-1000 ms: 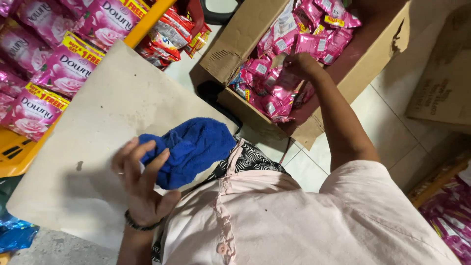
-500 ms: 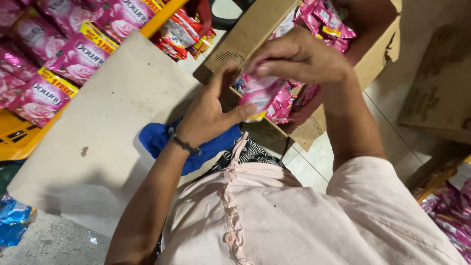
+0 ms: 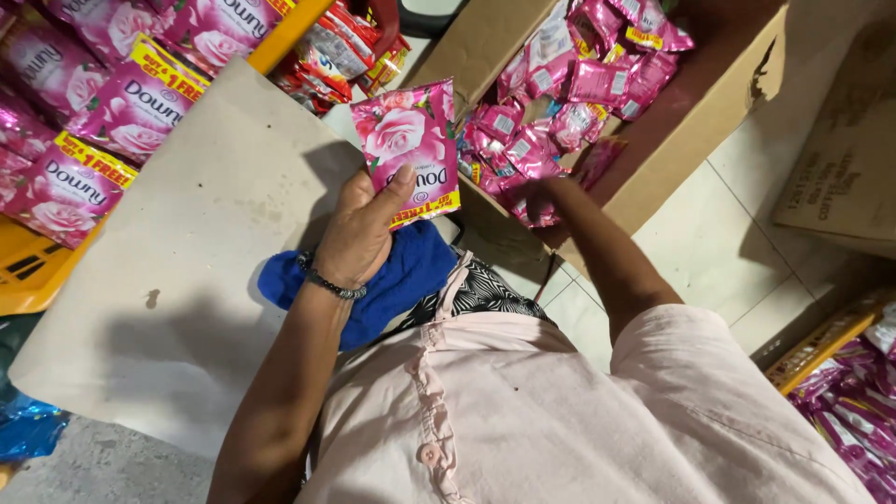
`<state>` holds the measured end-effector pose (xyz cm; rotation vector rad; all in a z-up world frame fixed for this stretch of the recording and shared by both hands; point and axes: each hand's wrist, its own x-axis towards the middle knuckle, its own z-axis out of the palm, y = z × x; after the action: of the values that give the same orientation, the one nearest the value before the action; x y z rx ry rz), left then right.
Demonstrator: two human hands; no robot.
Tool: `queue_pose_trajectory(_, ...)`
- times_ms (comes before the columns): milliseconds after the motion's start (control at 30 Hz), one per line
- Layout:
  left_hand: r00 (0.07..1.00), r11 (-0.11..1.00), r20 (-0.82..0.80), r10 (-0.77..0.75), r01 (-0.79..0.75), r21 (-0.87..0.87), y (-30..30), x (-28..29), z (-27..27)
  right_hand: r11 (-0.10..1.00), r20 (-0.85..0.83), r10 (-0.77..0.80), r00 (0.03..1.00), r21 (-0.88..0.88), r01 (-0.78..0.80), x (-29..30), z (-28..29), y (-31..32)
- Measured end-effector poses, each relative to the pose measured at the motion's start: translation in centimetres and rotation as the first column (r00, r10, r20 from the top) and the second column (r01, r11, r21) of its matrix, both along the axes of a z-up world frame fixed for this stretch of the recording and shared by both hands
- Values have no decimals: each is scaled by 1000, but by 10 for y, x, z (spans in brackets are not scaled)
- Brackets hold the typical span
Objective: Wiping dust off individual fabric softener sachets and organizing them into a plastic display basket.
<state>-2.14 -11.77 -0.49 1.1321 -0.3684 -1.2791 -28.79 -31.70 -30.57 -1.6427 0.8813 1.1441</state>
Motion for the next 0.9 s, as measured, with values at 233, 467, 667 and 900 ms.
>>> queue_pose_trajectory(233,998,999,48,-35,35,12,-4,-3,0,851,335,213,918,-525,-6,-65,-47,24)
queue_pose_trajectory(467,1000,1000,29,-1,1,0,-6,-4,7,725,0,-640,768,330,604,-129,-166,-67)
queue_pose_trajectory(667,1000,1000,15,14,-14,1,-2,-4,-2,617,-31,-760,649,279,736,-108,-93,-66)
queue_pose_trajectory(900,1000,1000,-4,25,-25,1,-4,-6,5,889,384,-405,830,-47,456,-48,33,-8)
